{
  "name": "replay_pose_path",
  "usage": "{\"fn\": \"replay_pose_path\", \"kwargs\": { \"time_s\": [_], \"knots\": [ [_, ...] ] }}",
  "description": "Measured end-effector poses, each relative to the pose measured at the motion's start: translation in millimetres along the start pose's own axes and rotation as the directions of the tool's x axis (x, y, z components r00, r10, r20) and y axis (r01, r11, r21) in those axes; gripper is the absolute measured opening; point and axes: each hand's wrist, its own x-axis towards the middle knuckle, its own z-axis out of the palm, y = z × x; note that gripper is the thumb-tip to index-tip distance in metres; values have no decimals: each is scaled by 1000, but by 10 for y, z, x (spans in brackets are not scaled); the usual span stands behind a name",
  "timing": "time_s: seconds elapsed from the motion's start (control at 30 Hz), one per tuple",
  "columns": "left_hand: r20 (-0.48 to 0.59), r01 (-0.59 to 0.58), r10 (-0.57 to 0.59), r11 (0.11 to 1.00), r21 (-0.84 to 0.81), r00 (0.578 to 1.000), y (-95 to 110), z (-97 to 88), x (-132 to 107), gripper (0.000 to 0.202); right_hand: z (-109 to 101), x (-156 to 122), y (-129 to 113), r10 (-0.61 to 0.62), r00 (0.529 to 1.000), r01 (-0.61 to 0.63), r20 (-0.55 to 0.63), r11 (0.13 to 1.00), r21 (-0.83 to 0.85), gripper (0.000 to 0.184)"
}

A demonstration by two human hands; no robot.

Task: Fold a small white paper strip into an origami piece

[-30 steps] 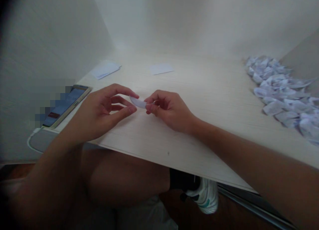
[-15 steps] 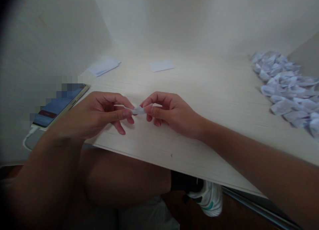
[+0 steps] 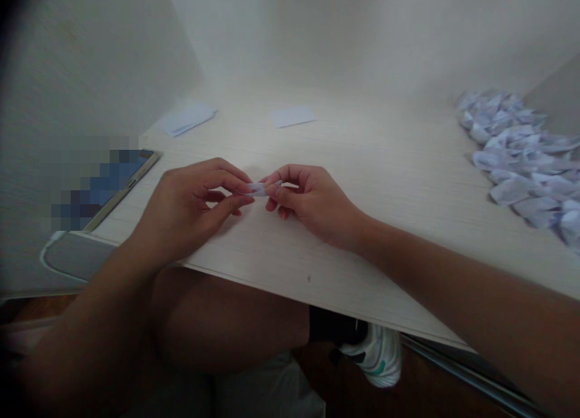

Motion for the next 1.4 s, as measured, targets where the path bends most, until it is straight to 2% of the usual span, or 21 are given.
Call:
{"fn": "replay_pose_path", "kwargs": {
  "time_s": [0.1, 0.2, 0.33, 0.4, 0.53, 0.7, 0.8, 0.9, 1.03, 1.17, 1.27, 1.4],
  "knots": [
    [23, -6, 4, 998, 68, 1000, 6, -3, 12, 5, 11, -3, 8, -16, 1000, 15, -9, 1000, -19, 32],
    [56, 74, -78, 996, 57, 995, 9, -24, 15, 7, 12, -2, 8, -41, 999, 40, -4, 996, -78, 22],
    [115, 240, -232, 969, -58, 966, -6, -80, 11, 14, 2, -8, -4, -80, 996, 90, 46, 961, -260, 10],
    [185, 276, -259, 958, -73, 948, -10, -125, 11, 17, -4, -16, -13, -117, 989, 142, 88, 909, -391, 11],
    [286, 195, -195, 980, 29, 938, 3, -217, 20, 20, -17, -23, -45, -159, 970, 237, 182, 778, -582, 15],
    [351, 69, -85, 996, 59, 933, 11, -281, 15, 20, -32, -4, -91, -146, 938, 321, 314, 707, -631, 18],
    [356, 103, -92, 995, -14, 930, -7, -295, 2, 19, -46, 11, -111, -135, 933, 322, 334, 732, -601, 20],
    [398, 205, -136, 969, -135, 907, -37, -302, 1, 19, -82, 37, -141, -70, 927, 260, 369, 829, -496, 27],
    [488, 349, -176, 891, -290, 855, -59, -309, 30, 15, -138, 59, -175, 94, 903, 47, 420, 949, -313, 38],
    [517, 430, -184, 806, -408, 836, -53, -287, 55, 17, -138, 27, -167, 220, 872, -193, 437, 975, -107, 45],
    [522, 515, -230, 693, -505, 821, -43, -249, 59, 21, -122, 2, -155, 248, 847, -300, 470, 953, 38, 40],
    [556, 619, -289, 490, -613, 779, -28, -205, 71, 26, -139, 15, -132, 194, 855, -298, 480, 943, 149, 29]
  ]
}}
